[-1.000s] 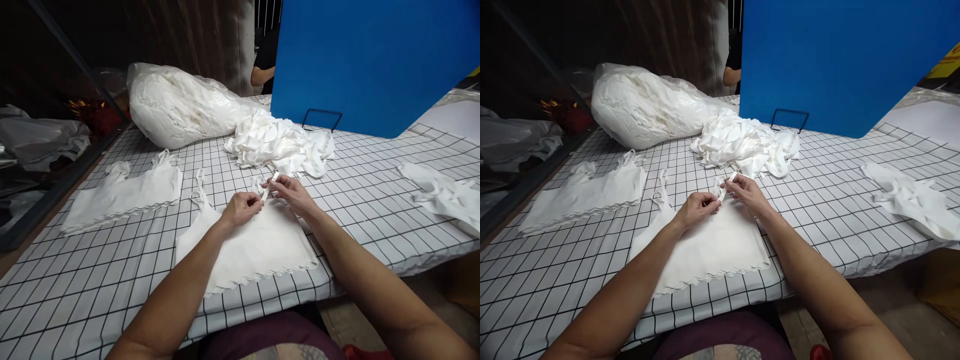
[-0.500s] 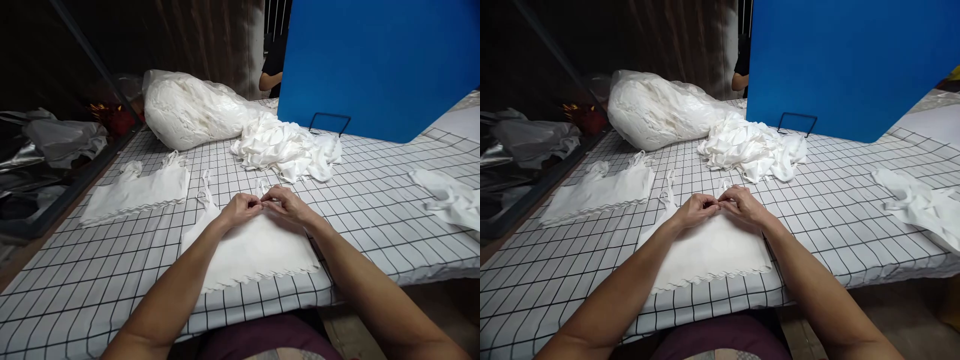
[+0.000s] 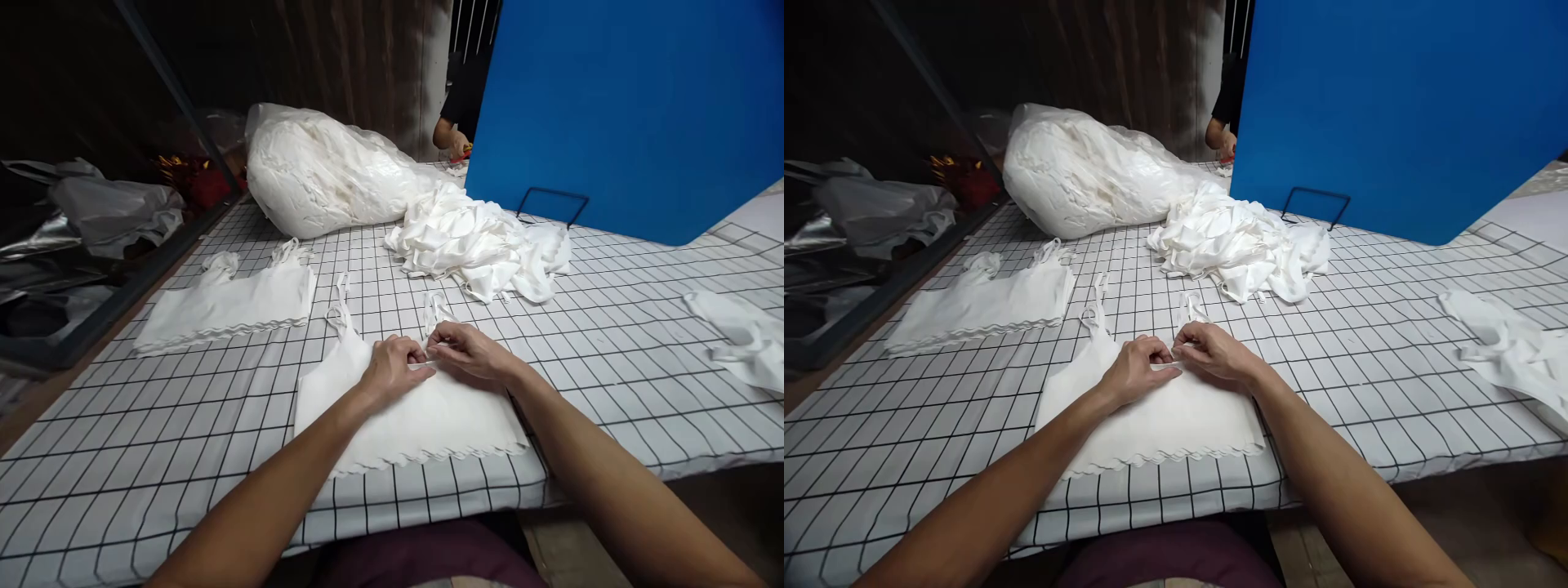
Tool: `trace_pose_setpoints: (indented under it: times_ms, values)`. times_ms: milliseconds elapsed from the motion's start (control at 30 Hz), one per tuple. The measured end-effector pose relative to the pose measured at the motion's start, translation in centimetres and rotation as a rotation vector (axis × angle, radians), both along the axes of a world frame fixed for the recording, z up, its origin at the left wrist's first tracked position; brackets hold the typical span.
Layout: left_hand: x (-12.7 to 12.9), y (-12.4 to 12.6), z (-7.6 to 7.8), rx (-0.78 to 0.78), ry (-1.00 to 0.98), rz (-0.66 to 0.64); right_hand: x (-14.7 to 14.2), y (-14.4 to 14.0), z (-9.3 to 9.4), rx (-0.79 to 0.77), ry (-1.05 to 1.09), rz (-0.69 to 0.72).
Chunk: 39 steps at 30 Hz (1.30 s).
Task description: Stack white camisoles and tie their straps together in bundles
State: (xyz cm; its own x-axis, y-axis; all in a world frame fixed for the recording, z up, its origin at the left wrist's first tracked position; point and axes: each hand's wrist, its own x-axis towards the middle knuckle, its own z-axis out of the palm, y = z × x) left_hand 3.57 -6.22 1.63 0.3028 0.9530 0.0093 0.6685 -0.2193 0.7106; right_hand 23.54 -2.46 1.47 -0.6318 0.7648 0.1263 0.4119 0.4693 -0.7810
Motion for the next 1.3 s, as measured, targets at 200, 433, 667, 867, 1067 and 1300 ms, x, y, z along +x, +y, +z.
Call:
trace_pose_setpoints:
  times_ms: [200,433,667,867,1067,1300]
  values:
    - [0.3,0.2,-0.2,-0.009,0.013,0.017,-0.7,-0.2,0.1,0.003,0.021,0.043]
    - [0.3,0.3,0.1,-0.043,0.008,0.01,-0.8,-0.3,0.3,0.069,-0.01,0.086]
    - [0.3,0.5,0.0,-0.043,0.031,0.015,-0.6,-0.3,0.3,0.07,0.007,0.094]
    - [0.3,0.6,-0.2,-0.039,0.033,0.001,-0.5,-0.2,0.3,0.134,-0.012,0.118]
    - [0.2,0.5,-0.2,-0.057,-0.001,-0.017,-0.5,-0.2,0.7,0.253,-0.069,0.185]
    - [0.2,0.3,-0.1,-0.066,-0.036,-0.021,0.0,-0.1,1.3,0.308,-0.164,0.234]
